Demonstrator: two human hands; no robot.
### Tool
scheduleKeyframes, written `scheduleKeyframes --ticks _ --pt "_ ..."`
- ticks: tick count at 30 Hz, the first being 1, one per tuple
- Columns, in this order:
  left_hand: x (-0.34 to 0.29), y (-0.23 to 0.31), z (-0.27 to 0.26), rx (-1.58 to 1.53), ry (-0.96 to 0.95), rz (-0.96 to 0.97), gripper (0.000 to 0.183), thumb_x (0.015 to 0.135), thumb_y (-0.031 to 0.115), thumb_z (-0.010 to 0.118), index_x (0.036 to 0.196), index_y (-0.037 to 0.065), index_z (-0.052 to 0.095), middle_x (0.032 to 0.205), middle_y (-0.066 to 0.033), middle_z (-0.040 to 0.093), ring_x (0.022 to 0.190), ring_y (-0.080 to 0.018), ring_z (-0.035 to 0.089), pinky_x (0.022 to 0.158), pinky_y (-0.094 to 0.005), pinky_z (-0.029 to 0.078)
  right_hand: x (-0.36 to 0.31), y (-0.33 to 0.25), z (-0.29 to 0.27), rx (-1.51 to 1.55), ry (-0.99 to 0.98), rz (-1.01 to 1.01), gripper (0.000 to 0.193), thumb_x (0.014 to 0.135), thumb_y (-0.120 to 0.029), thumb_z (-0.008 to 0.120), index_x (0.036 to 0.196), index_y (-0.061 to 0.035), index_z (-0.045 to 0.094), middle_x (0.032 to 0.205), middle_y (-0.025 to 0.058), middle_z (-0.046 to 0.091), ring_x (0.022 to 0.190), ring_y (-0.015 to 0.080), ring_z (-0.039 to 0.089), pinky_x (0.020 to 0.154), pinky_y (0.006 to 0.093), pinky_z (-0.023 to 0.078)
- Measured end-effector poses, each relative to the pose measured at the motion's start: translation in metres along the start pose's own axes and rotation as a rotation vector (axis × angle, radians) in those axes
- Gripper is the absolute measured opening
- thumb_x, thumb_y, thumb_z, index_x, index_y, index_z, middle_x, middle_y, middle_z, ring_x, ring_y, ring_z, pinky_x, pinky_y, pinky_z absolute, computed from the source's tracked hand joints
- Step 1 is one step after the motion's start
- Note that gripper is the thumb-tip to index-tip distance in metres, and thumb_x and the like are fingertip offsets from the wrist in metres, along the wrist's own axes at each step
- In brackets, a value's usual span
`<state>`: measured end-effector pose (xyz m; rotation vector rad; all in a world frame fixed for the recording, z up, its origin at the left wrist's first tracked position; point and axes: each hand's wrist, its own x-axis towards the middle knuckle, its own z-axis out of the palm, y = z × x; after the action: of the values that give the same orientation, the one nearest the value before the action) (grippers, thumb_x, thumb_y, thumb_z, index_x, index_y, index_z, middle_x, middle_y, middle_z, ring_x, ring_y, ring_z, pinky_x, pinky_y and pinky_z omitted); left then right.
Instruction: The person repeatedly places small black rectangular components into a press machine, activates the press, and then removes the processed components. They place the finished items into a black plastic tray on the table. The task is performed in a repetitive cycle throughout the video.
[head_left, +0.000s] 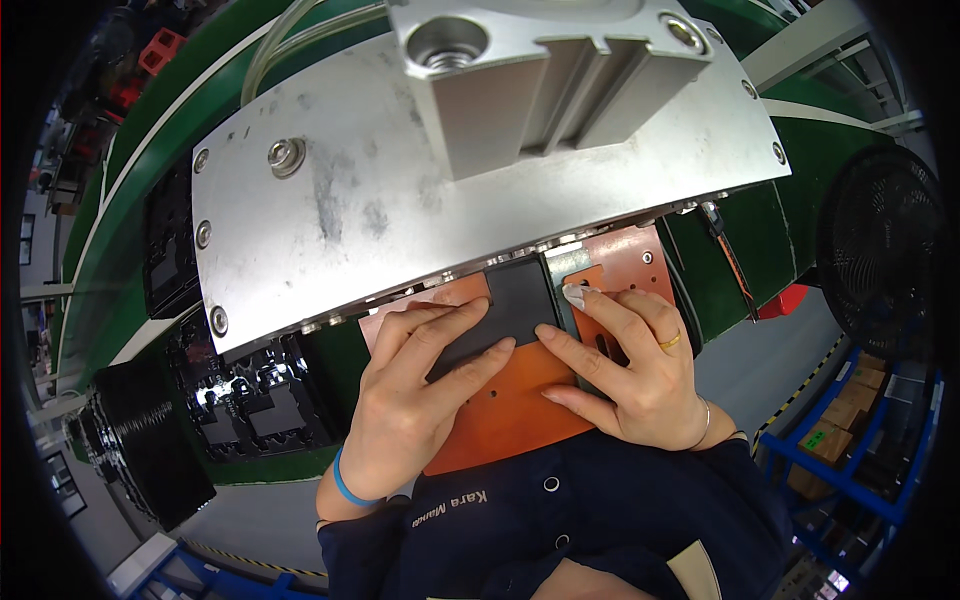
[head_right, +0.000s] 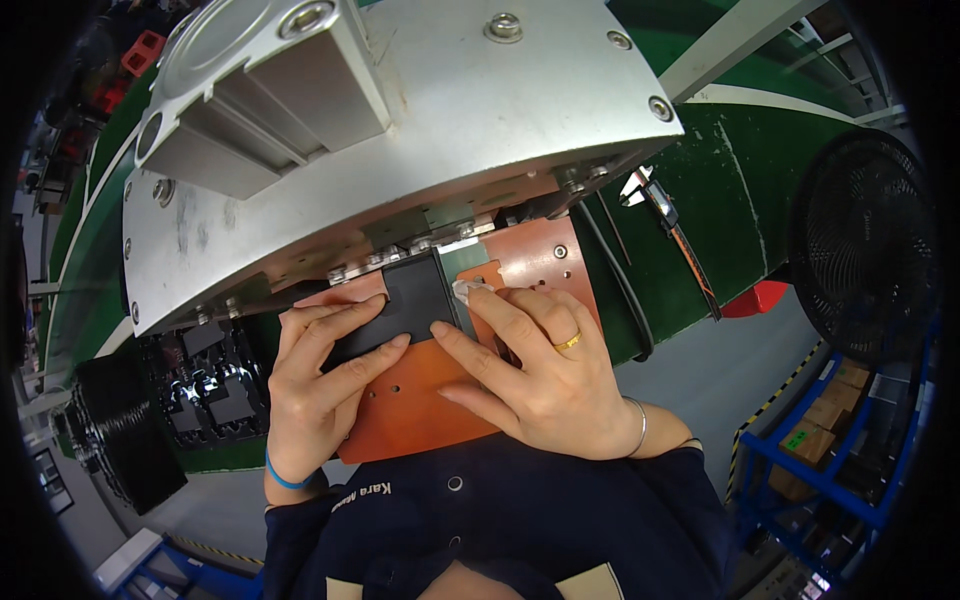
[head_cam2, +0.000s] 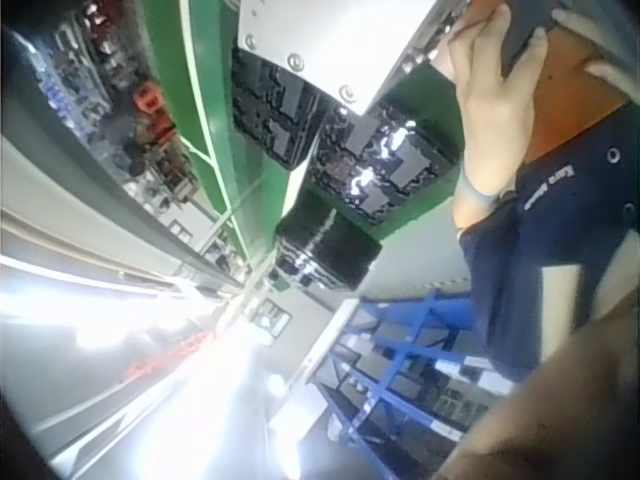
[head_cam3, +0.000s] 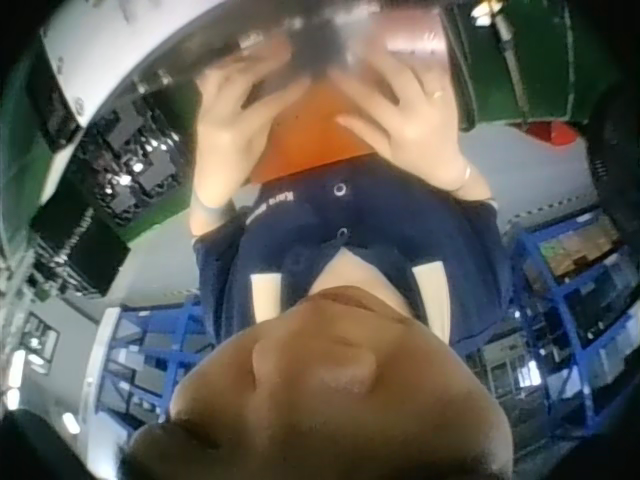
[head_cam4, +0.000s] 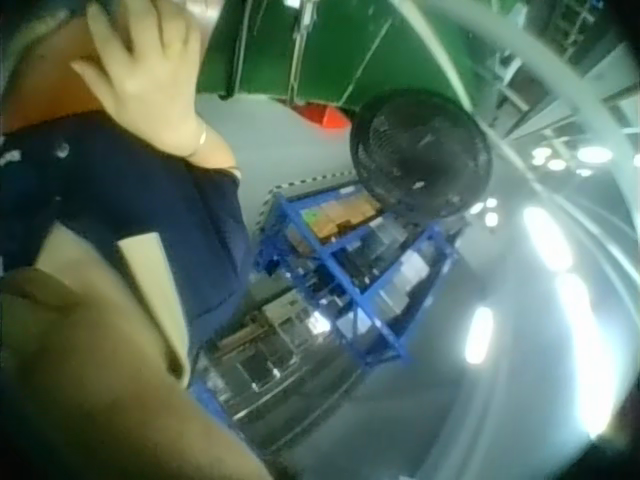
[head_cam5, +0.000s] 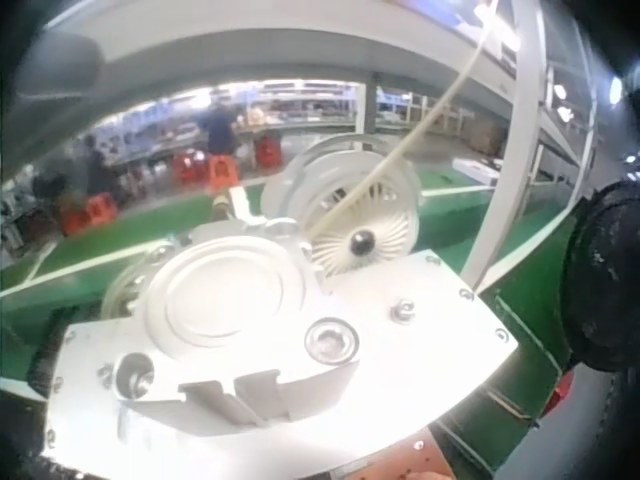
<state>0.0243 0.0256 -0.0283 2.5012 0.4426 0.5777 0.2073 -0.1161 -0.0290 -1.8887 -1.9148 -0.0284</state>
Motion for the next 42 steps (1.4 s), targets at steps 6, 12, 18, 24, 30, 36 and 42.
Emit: scheduleKeyframes --ticks 6,12,18,24,30,36,42 --pt "0.000 -0.003 0.002 0.007 0.015 0.050 0.042 0.065 -0.003 0.069 0.105 0.009 0.073 0.117 -0.0126 0.061 0.100 -0.0290 0.055 0.082 -0.0352 0.051 0.001 0.002 -0.003 0.094 0.067 -0.006 0.050 0.068 -0.032 0.079 0.112 -0.0101 0.070 0.120 0.0106 0.058 0.097 0.0252 0.054 0.084 0.0364 0.044" --pt "-0.008 0.010 -0.008 0.108 0.020 0.114 0.048 0.064 -0.004 0.070 0.110 0.010 0.070 0.117 -0.0136 0.059 0.098 -0.0290 0.054 0.081 -0.0350 0.050 0.000 0.021 -0.016 0.539 0.260 0.140 0.048 0.073 -0.008 0.078 0.118 0.0044 0.063 0.098 0.0150 0.065 0.070 0.0155 0.062 0.058 0.0228 0.048" --pt "-0.016 0.031 -0.010 0.285 0.136 0.308 0.042 0.071 0.001 0.075 0.111 0.013 0.070 0.112 -0.0124 0.061 0.094 -0.0214 0.056 0.076 -0.0307 0.053 0.025 0.010 -0.020 1.016 -0.080 0.368 0.021 0.084 -0.011 0.075 0.097 0.0043 0.069 0.062 0.0012 0.061 0.050 0.0029 0.054 0.047 0.0182 0.039" --pt "-0.017 0.021 -0.017 -0.019 0.201 0.174 0.050 0.076 0.017 0.075 0.123 0.007 0.063 0.120 -0.0205 0.061 0.105 -0.0314 0.061 0.089 -0.0391 0.052 0.029 0.013 -0.029 1.260 -0.289 0.442 0.016 0.088 -0.015 0.072 0.089 0.0004 0.069 0.066 -0.0022 0.062 0.054 0.0027 0.055 0.051 0.0179 0.041" --pt "-0.019 0.010 -0.028 -1.385 -0.570 -0.528 0.054 0.092 0.010 0.058 0.140 -0.009 0.041 0.117 -0.0190 0.064 0.106 -0.0235 0.063 0.093 -0.0339 0.049 0.021 0.002 -0.021 0.897 -0.027 -0.373 0.015 0.079 -0.011 0.072 0.094 -0.0106 0.069 0.094 0.0029 0.066 0.078 0.0219 0.066 0.066 0.0337 0.053" --pt "-0.026 0.009 -0.014 -1.321 -0.091 -0.479 0.028 0.079 -0.008 0.070 0.103 -0.001 0.058 0.096 -0.0110 0.069 0.081 -0.0185 0.069 0.075 -0.0294 0.055 0.003 0.039 -0.028 0.387 0.309 -0.106 0.025 0.075 -0.012 0.074 0.098 -0.0083 0.068 0.111 0.0094 0.065 0.105 0.0280 0.061 0.087 0.0375 0.051" --pt "-0.010 0.014 -0.014 -1.085 0.165 -0.544 0.029 0.085 -0.005 0.064 0.107 0.002 0.047 0.098 -0.0168 0.068 0.078 -0.0190 0.067 0.073 -0.0291 0.055 -0.091 0.187 0.005 -0.246 0.272 0.689 0.038 0.071 -0.003 0.067 0.109 -0.0017 0.065 0.110 0.0182 0.060 0.103 0.0369 0.057 0.093 0.0416 0.047"
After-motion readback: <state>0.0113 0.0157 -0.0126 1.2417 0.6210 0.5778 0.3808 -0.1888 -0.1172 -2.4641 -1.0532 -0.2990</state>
